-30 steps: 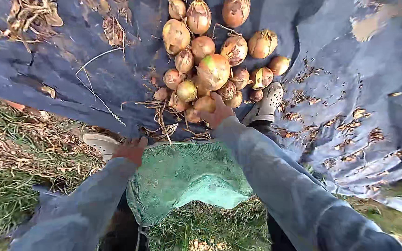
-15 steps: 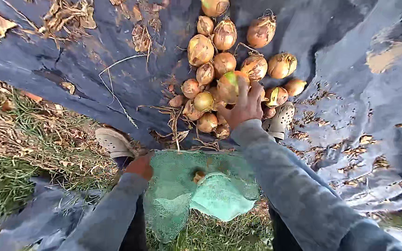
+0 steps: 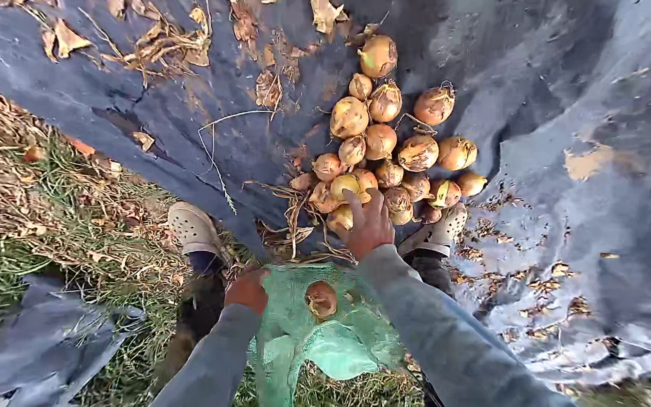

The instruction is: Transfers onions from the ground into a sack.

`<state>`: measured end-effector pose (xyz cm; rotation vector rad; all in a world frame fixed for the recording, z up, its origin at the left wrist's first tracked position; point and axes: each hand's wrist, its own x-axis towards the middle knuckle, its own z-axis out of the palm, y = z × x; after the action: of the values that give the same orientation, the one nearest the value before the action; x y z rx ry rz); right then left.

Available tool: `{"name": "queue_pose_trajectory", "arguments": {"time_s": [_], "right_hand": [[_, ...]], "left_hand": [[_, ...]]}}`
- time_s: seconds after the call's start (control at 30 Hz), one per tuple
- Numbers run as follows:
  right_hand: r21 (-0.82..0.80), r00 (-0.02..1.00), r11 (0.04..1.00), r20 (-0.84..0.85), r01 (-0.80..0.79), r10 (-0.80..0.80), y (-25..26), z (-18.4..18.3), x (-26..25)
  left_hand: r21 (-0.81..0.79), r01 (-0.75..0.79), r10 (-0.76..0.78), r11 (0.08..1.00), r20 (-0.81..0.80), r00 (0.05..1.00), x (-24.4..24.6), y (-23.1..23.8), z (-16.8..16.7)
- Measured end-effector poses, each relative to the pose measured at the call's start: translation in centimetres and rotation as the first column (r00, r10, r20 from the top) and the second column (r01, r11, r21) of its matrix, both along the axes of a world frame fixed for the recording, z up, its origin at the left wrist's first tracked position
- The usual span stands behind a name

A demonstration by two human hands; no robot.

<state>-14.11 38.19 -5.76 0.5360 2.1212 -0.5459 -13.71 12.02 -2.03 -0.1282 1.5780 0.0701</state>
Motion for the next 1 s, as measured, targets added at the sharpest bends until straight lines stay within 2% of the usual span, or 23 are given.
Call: {"name": "queue_pose_trajectory", "arguments": {"time_s": [0.07, 0.13, 0.23, 0.3, 0.37, 0.4, 0.43, 0.47, 0.5, 0.6, 0.67, 0.73, 0.8, 0.87, 0.9, 0.93, 1.0], "right_hand": [[0.065, 0.997, 0.995, 0.037, -0.072, 0.070, -0.4, -3.5, -2.4], [0.078, 0.993, 0.991, 0.048, -0.107, 0.104, -0.4, -5.1, -3.8], [0.036, 0.997, 0.998, -0.047, 0.059, -0.057, -1.3, -2.2, -2.5], [-0.199, 0.994, 0.975, -0.031, 0.098, -0.106, -2.4, 1.4, 0.3], [-0.326, 0.993, 0.945, 0.106, -0.017, 0.055, -3.3, 3.4, 1.8], [-0.285, 0.992, 0.954, 0.056, -0.092, 0.113, -3.6, 3.2, 2.0], [-0.180, 0.987, 0.971, -0.071, -0.156, 0.146, -3.6, 1.9, 1.7], [-0.072, 0.975, 0.979, -0.129, -0.191, 0.181, -3.3, 0.3, 0.3], [0.009, 0.964, 0.970, -0.115, -0.241, 0.241, -3.1, -1.4, -1.8], [0.050, 0.853, 0.852, 0.059, -0.521, 0.518, -2.6, -6.0, -7.5], [0.037, 0.766, 0.767, 0.093, -0.641, 0.636, -1.9, -7.3, -9.7], [0.043, 0.792, 0.793, 0.098, -0.608, 0.602, -1.2, -6.7, -10.4], [0.051, 0.912, 0.911, -0.007, -0.409, 0.410, -0.9, -4.3, -9.2], [-0.136, 0.982, 0.975, -0.095, -0.175, 0.163, -1.1, -1.1, -6.1], [-0.270, 0.991, 0.954, -0.044, -0.133, 0.126, -1.2, 0.1, -4.6], [-0.327, 0.984, 0.931, 0.010, -0.164, 0.177, -1.4, 0.7, -3.4], [-0.214, 0.942, 0.918, -0.041, -0.333, 0.333, -1.7, -0.1, -2.4]], "left_hand": [[0.004, 0.005, -0.005, 1.000, -0.001, 1.000, 0.0, 0.0, 0.2], [0.002, 0.000, 0.000, 1.000, -0.005, 1.000, 0.1, -0.1, 0.5], [0.006, -0.032, 0.032, 0.999, -0.032, 0.999, 0.5, -1.2, 1.2], [0.016, -0.057, 0.058, 0.998, -0.037, 0.998, 0.6, -1.6, 1.5], [0.025, -0.064, 0.064, 0.998, -0.019, 0.998, 0.7, -1.6, 1.9], [0.026, -0.065, 0.065, 0.998, -0.003, 0.998, 0.8, -1.7, 2.3], [0.027, -0.067, 0.067, 0.997, 0.007, 0.998, 0.9, -1.7, 2.5], [0.030, -0.075, 0.074, 0.997, 0.017, 0.997, 0.9, -1.7, 2.7], [0.033, -0.087, 0.087, 0.996, 0.021, 0.996, 0.9, -1.7, 2.8], [0.045, -0.124, 0.124, 0.991, 0.014, 0.992, 0.8, -2.1, 3.2], [0.056, -0.132, 0.133, 0.990, 0.000, 0.991, 0.9, -2.3, 3.1], [0.077, -0.152, 0.153, 0.985, -0.012, 0.988, 0.9, -2.4, 2.8], [0.084, -0.178, 0.179, 0.980, 0.000, 0.984, 0.6, -2.6, 2.6], [0.072, -0.176, 0.175, 0.982, 0.027, 0.984, 0.3, -2.7, 2.4], [0.065, -0.166, 0.163, 0.984, 0.040, 0.986, 0.3, -2.7, 2.3], [0.059, -0.157, 0.155, 0.986, 0.050, 0.987, 0.3, -2.6, 2.3], [0.046, -0.150, 0.148, 0.988, 0.047, 0.988, 0.3, -2.2, 2.2]]}}
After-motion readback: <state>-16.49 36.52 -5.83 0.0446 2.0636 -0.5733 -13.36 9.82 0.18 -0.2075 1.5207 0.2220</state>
